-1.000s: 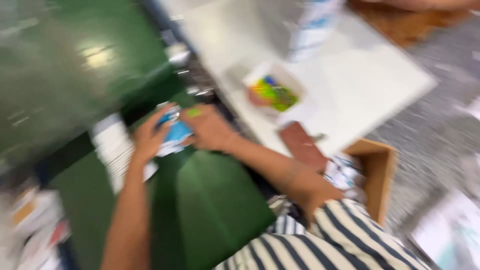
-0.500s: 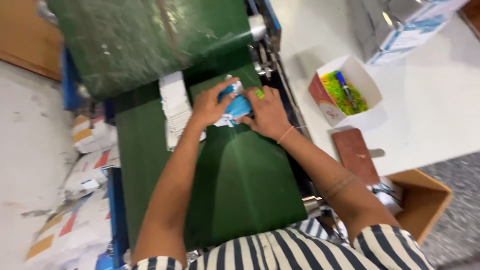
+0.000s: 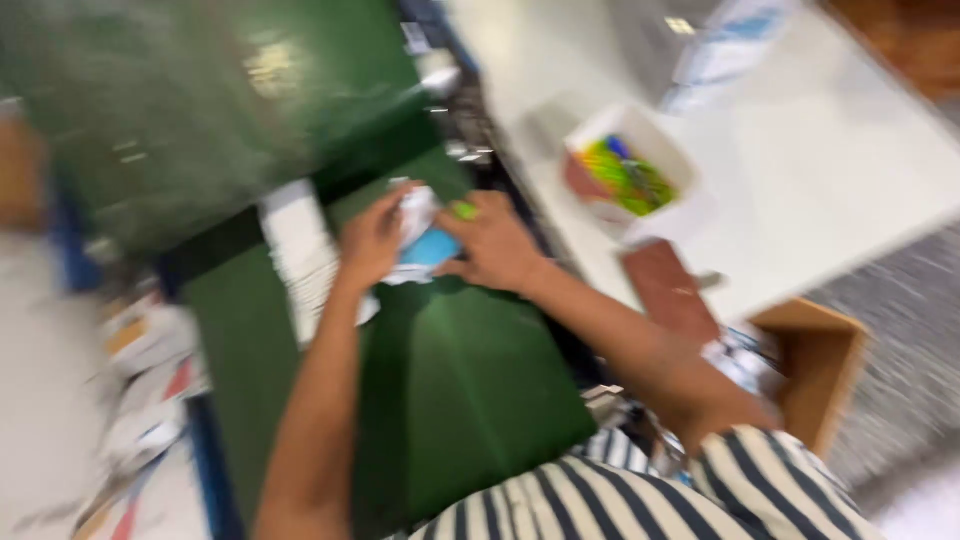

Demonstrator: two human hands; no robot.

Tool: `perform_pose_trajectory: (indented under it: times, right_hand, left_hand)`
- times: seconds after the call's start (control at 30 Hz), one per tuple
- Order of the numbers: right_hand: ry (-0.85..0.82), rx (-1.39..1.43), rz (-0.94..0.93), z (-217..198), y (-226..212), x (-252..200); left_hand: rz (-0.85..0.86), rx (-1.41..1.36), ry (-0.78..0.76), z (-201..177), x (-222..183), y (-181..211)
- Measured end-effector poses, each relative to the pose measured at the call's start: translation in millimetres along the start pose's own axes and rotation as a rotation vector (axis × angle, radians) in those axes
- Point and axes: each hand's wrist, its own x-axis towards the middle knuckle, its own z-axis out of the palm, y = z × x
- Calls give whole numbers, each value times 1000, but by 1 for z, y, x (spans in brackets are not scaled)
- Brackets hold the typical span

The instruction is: The person gathers flat cartons from a conveyor belt, aligns them into stacks by hand, and places the stacks into a cardboard box.

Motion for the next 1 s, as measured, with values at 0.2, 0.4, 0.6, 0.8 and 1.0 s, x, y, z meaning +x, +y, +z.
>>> perform_pose_trajectory:
  times: [0.2,0.4,0.6,0.8,1.0]
  right_hand:
    - [-278,-98,89,-31,-17,7]
    - [-360,-167,18,-27,-21,17]
    - [-437,-126,26,-31,-20,16]
    - [-500,-116,37,-30,-20,21]
    - [-392,-143,-69,-42,-28,6]
  left_hand:
    - [-51,210,-164,2,-2,56]
    - [-202,221,-193,-1,2,70]
    - [-184,-111,-300,-3,3,43]
    - [-305,-252,-427,-8,7,37]
    - [56,-58,-398,-4,0,42]
